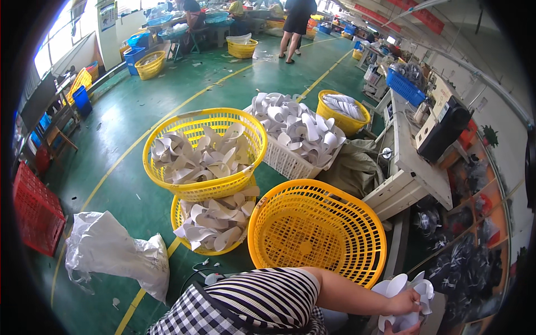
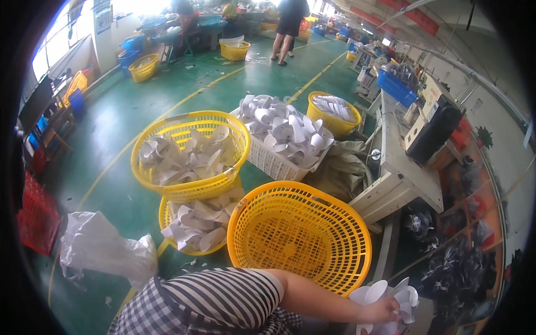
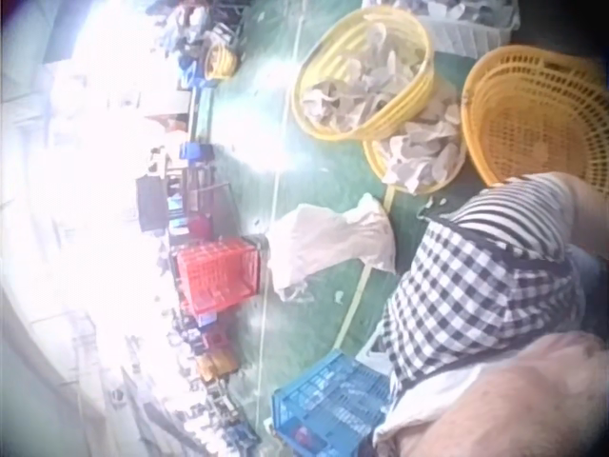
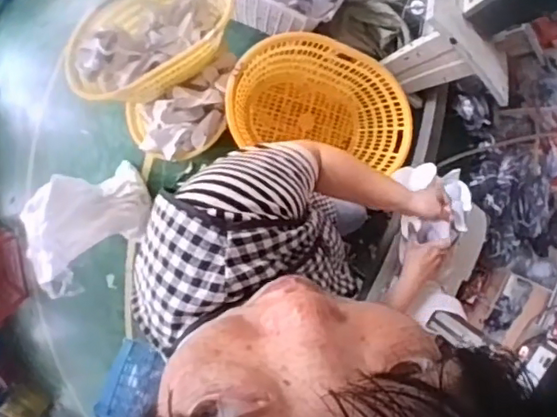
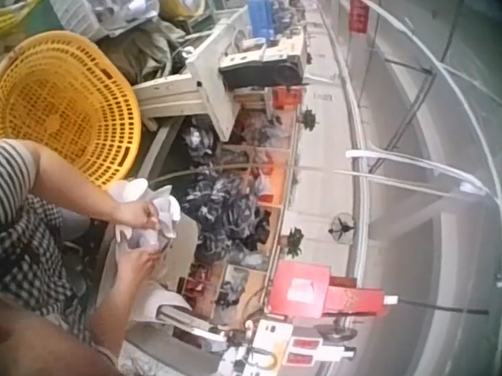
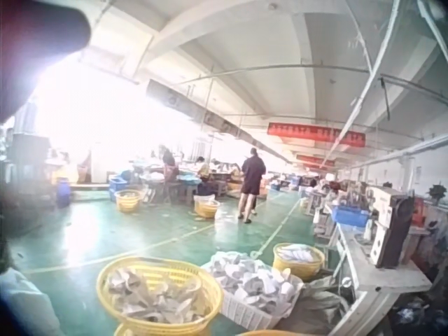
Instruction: The person shapes shoe components using a machine, placing pieces one by one onto the machine mold to press them and stacking the shaped pieces.
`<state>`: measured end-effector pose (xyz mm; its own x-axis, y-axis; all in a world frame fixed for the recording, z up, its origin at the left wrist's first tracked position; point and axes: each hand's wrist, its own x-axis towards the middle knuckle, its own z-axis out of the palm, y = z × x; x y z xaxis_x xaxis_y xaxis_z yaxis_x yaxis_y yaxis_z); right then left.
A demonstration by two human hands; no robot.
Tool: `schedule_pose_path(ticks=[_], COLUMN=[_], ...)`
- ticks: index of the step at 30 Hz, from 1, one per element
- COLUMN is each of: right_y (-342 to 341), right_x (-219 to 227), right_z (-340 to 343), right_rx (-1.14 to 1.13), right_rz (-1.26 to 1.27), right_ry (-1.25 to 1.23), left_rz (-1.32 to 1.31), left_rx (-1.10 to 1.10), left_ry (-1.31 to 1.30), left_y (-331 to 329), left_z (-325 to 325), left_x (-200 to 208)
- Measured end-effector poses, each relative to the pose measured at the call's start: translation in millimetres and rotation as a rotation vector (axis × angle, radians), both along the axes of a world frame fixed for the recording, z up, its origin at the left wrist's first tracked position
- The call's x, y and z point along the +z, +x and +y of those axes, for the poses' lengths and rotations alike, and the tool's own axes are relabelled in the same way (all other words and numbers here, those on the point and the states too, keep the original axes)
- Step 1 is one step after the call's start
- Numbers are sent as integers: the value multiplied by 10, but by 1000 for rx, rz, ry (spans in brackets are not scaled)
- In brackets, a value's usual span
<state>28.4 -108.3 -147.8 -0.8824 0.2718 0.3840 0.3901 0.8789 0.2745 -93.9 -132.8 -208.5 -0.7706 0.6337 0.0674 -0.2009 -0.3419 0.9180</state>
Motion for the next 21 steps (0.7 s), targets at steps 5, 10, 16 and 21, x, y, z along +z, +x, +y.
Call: schedule_pose_path(ticks=[5, 10, 16, 21], right_y=[-77, 84, 23, -65], right_x=[73, -357, -254, -172], right_z=[-252, 275, 277, 335], right_rx=[-265, -264, -168, -254], right_rz=[-113, -284, -76, -176], right_ry=[-201, -217, -412, -521], left_rz=[550, -149, -448, -170], left_rx=[82, 101, -238, -476], left_ry=[-177, 10, 435, 620], left_y=[-9, -567, -1096, -1209], left_z=[109, 303, 383, -86], left_x=[-11, 567, 1189, 2172])
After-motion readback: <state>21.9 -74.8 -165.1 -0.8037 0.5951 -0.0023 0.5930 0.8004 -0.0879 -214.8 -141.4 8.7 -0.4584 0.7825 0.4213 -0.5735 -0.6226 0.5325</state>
